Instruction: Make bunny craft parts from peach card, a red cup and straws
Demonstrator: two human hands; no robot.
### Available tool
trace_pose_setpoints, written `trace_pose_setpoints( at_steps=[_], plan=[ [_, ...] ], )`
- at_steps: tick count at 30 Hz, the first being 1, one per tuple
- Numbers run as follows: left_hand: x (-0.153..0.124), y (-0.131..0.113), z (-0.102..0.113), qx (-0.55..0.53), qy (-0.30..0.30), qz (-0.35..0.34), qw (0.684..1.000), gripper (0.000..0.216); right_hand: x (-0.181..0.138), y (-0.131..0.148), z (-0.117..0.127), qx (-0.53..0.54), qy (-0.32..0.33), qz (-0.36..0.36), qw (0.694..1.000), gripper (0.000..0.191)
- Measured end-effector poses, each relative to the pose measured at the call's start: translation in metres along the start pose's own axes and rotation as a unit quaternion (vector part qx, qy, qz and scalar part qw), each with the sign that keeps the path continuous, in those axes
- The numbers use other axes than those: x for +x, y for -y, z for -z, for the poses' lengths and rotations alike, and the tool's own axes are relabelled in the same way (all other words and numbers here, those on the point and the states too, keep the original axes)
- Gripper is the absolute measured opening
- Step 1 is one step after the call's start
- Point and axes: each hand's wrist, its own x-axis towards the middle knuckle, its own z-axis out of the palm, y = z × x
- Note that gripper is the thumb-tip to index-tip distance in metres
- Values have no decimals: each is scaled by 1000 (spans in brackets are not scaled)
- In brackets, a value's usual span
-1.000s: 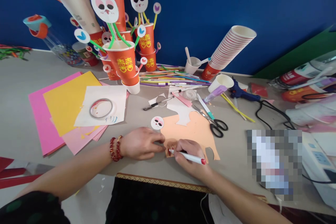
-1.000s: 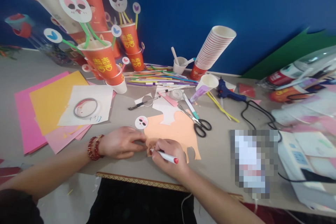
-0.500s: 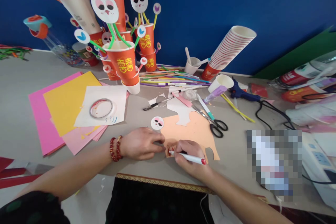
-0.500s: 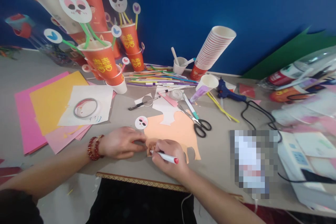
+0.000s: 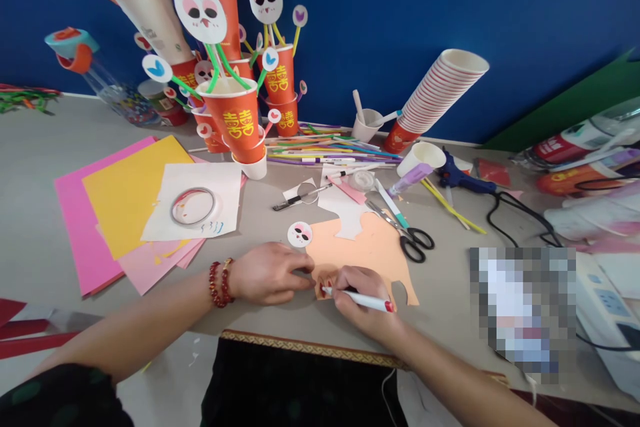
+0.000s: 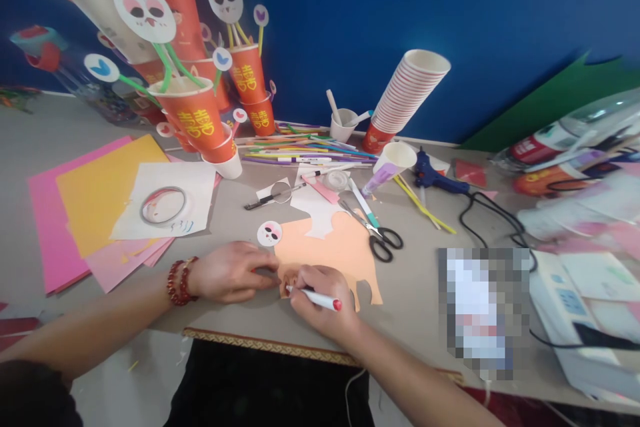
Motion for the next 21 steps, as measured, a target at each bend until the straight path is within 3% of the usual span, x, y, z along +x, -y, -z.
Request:
trace_pose_setpoints(
  at_steps=[21],
  plan=[
    [-1,-1,0,3,-5,1,1000,25,3,4,1,40,14,26,999,18]
  ],
)
